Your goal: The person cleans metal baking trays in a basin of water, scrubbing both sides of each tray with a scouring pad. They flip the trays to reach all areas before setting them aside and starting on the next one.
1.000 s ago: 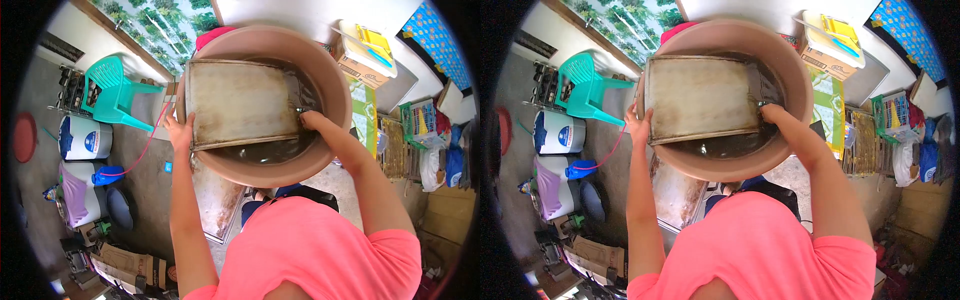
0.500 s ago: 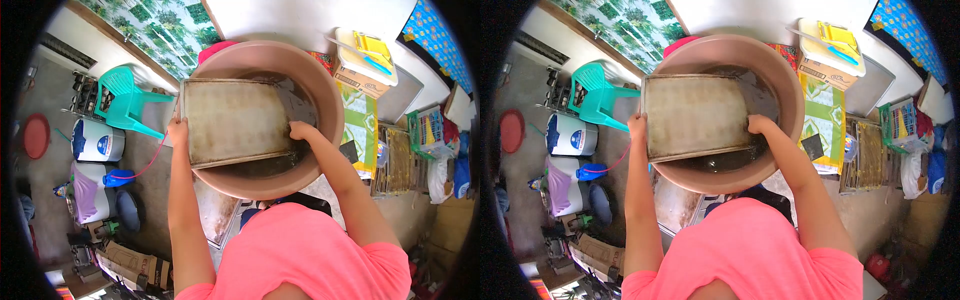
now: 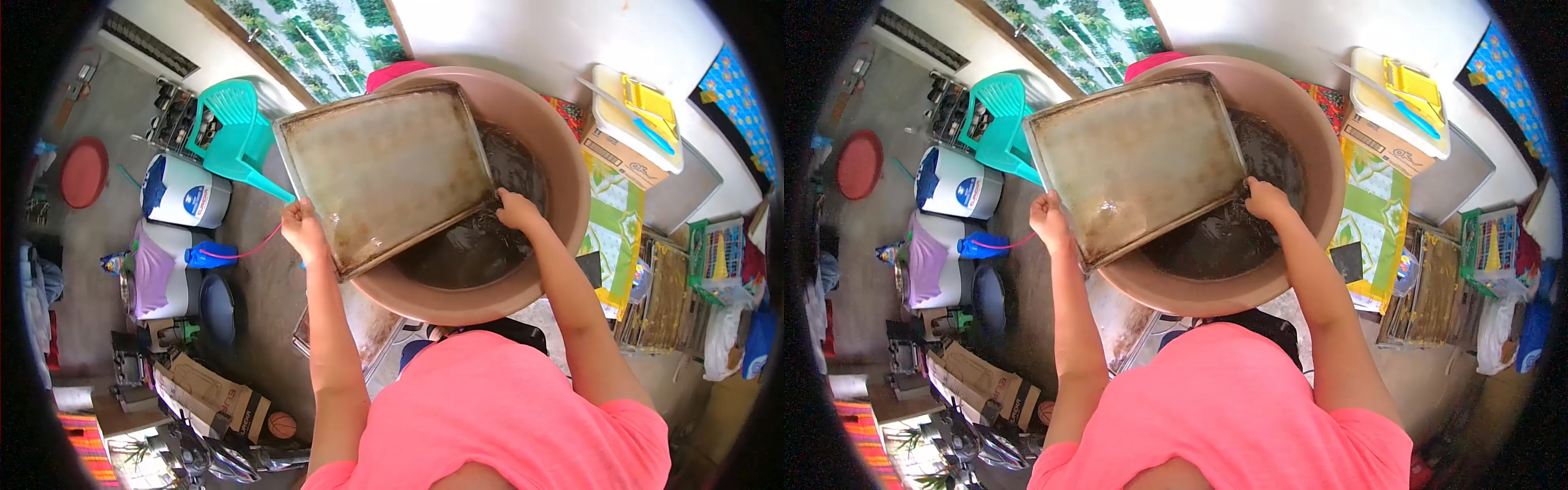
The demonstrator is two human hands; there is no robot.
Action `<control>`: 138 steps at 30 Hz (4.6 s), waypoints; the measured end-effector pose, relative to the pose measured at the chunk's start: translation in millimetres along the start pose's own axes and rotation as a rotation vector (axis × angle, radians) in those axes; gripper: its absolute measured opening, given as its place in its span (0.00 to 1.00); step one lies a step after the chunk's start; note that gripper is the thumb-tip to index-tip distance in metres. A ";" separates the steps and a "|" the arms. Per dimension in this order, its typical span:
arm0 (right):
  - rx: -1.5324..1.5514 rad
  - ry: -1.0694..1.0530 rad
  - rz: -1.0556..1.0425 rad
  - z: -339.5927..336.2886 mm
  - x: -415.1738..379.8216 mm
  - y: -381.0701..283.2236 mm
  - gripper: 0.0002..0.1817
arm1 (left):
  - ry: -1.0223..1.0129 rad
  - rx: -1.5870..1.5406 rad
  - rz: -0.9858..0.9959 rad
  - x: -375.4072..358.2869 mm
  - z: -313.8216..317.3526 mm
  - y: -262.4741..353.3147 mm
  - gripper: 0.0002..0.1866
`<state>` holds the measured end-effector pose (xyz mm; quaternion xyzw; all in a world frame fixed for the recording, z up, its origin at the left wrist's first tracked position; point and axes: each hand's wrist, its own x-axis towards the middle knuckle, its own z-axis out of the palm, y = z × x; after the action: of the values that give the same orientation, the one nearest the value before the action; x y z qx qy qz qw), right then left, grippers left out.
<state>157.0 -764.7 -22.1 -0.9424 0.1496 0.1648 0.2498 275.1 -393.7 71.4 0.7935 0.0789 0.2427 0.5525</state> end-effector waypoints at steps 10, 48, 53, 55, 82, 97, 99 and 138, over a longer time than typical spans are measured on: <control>0.012 0.042 0.002 -1.3 -2.3 -1.8 0.26 | 0.088 -0.190 0.085 -43.6 14.6 16.7 0.10; 0.334 0.693 -0.694 50.3 38.0 -262.0 0.24 | -0.385 -0.466 -0.209 -15.7 2.1 -21.8 0.23; 0.423 0.676 -0.999 67.2 37.1 -277.5 0.14 | -0.251 -0.021 -0.006 -24.6 -6.8 -26.3 0.21; 0.463 0.683 -1.049 62.9 38.6 -281.6 0.10 | -0.232 0.036 -0.026 -29.8 -6.9 -21.0 0.22; 0.340 0.675 -0.935 84.7 52.0 -277.5 0.07 | -0.221 0.129 -0.100 -35.8 -15.2 -59.8 0.25; 0.255 0.578 -1.035 79.4 39.6 -284.8 0.04 | -0.204 0.097 0.070 -32.8 -6.1 -86.5 0.26; 0.433 0.481 -0.874 73.7 64.4 -275.4 0.03 | -0.211 0.112 0.059 -32.3 -6.6 -88.1 0.25; 0.975 0.539 -0.628 -13.3 213.1 -187.9 0.04 | -0.259 0.186 0.003 -33.2 -12.5 -68.4 0.19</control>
<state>420.5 -658.1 -14.1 -0.7278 -0.0183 -0.2458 0.6400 250.1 -370.6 2.3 0.8661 0.0279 0.1312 0.4816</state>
